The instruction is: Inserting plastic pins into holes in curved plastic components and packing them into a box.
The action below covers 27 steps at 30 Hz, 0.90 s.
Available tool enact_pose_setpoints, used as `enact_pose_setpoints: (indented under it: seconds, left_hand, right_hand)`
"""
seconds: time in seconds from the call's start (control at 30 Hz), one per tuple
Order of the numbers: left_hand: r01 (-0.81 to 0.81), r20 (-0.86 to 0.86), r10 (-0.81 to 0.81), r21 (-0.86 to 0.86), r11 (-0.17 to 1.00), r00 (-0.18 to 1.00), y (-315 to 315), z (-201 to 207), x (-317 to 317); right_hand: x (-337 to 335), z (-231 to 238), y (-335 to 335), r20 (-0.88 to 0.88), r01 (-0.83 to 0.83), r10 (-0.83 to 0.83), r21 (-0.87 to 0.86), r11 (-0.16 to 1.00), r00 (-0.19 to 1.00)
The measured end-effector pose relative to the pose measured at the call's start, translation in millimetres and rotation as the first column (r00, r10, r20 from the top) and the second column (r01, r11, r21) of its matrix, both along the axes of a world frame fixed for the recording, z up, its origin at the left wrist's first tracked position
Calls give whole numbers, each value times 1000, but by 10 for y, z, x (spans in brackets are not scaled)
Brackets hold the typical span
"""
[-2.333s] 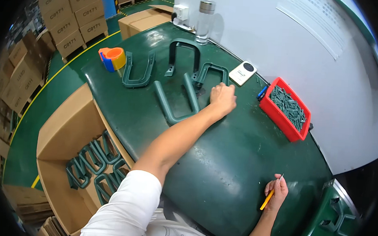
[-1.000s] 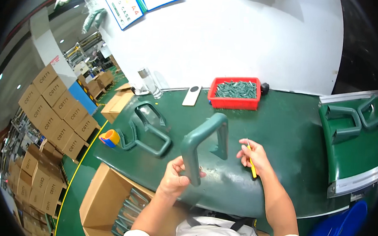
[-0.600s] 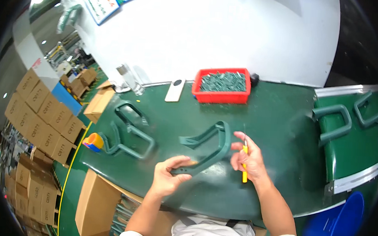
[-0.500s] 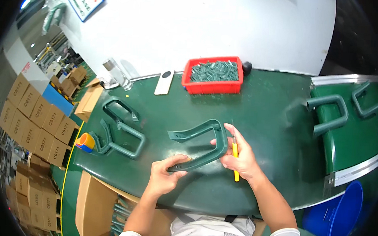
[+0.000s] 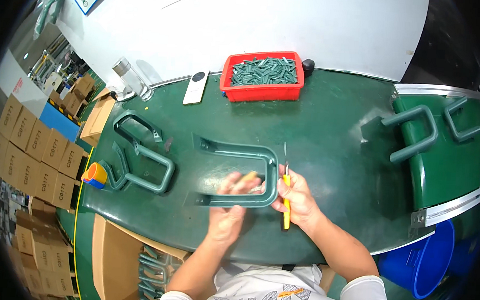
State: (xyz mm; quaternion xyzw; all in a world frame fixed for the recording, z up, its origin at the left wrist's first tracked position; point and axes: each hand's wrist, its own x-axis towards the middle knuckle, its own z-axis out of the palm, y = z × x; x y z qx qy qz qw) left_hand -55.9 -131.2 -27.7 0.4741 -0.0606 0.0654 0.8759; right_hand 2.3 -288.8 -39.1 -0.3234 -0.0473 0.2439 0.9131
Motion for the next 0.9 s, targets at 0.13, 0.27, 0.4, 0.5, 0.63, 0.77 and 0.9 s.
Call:
enact_pose_setpoints:
  seconds: [0.13, 0.27, 0.4, 0.5, 0.63, 0.77, 0.9]
  left_hand:
    - [-120, -63, 112, -133, 984, 992, -85, 168, 123]
    - [-203, -247, 130, -298, 933, 960, 13, 361, 325]
    - [-89, -193, 14, -386, 918, 981, -50, 319, 415]
    - [-26, -129, -33, -429, 903, 991, -96, 289, 435]
    - [62, -53, -101, -484, 873, 993, -18, 261, 448]
    - [-185, -255, 106, -310, 933, 961, -134, 280, 468]
    - [-408, -451, 315, -124, 904, 835, -216, 224, 496]
  right_hand:
    - [103, -57, -122, 173, 124, -45, -479, 869, 984]
    - [179, 45, -178, 201, 129, -15, -569, 812, 979]
    - [125, 46, -154, 151, -58, 188, -611, 789, 971]
    - [88, 70, -135, 162, -57, 182, -575, 816, 970]
    - [96, 77, -134, 168, -69, 172, -494, 867, 971]
    - [95, 6, -55, 153, 56, 29, -524, 850, 988]
    - [113, -45, -28, 301, 270, -114, -551, 789, 947]
